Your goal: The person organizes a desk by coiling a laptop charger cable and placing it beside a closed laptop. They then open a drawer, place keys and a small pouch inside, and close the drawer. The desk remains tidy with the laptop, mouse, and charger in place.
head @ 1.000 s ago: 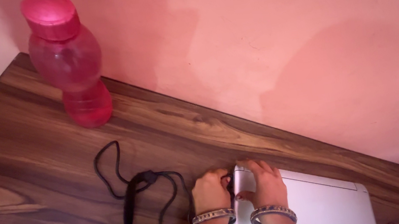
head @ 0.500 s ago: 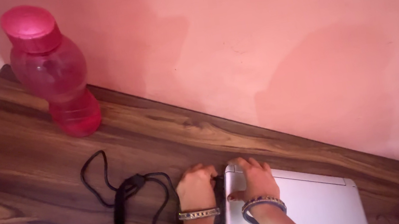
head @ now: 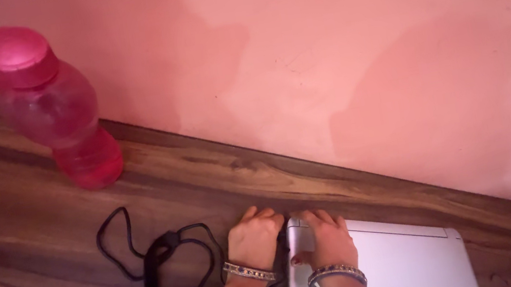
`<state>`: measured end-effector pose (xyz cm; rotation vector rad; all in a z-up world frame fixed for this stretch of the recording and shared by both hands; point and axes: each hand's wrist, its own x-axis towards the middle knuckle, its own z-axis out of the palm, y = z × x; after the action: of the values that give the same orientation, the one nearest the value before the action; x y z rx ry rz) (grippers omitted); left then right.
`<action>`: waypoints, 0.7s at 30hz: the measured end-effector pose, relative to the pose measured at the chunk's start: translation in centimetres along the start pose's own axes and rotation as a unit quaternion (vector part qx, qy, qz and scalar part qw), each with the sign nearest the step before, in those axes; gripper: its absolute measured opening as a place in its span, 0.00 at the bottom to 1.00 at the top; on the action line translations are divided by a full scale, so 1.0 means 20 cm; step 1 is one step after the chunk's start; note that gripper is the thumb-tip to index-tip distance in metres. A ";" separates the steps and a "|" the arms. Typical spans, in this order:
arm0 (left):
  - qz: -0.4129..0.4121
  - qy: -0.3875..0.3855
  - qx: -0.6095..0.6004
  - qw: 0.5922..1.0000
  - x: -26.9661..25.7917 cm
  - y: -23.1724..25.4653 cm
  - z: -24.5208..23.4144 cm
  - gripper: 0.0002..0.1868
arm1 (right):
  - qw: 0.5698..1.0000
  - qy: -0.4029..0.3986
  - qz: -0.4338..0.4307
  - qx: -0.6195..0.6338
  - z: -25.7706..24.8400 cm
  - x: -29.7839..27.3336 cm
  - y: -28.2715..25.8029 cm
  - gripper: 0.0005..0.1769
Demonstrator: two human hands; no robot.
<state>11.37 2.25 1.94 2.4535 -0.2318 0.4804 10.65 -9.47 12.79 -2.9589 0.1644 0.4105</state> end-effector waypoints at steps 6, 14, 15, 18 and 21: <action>0.026 -0.045 0.014 0.999 -0.01 -0.03 0.03 0.07 | 1.000 0.006 0.005 0.012 -0.01 -0.01 -0.01 0.52; -0.028 -0.188 0.017 0.982 0.10 -0.03 0.03 0.06 | 1.000 0.005 -0.006 -0.001 0.02 -0.01 0.02 0.50; -0.048 -0.248 0.028 0.967 0.13 -0.01 0.00 0.08 | 1.000 0.005 -0.012 0.001 0.02 -0.01 0.03 0.50; -0.074 -0.254 0.063 0.962 0.21 0.04 -0.17 0.07 | 1.000 0.004 -0.015 0.002 0.02 -0.03 0.04 0.52; -0.088 -0.132 0.055 0.986 0.16 0.07 -0.47 0.10 | 0.999 -0.035 -0.022 -0.022 0.01 -0.04 0.04 0.49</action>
<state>11.29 6.75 10.96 2.6133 -0.0975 0.0916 9.71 -10.10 12.74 -2.9792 0.0829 0.5181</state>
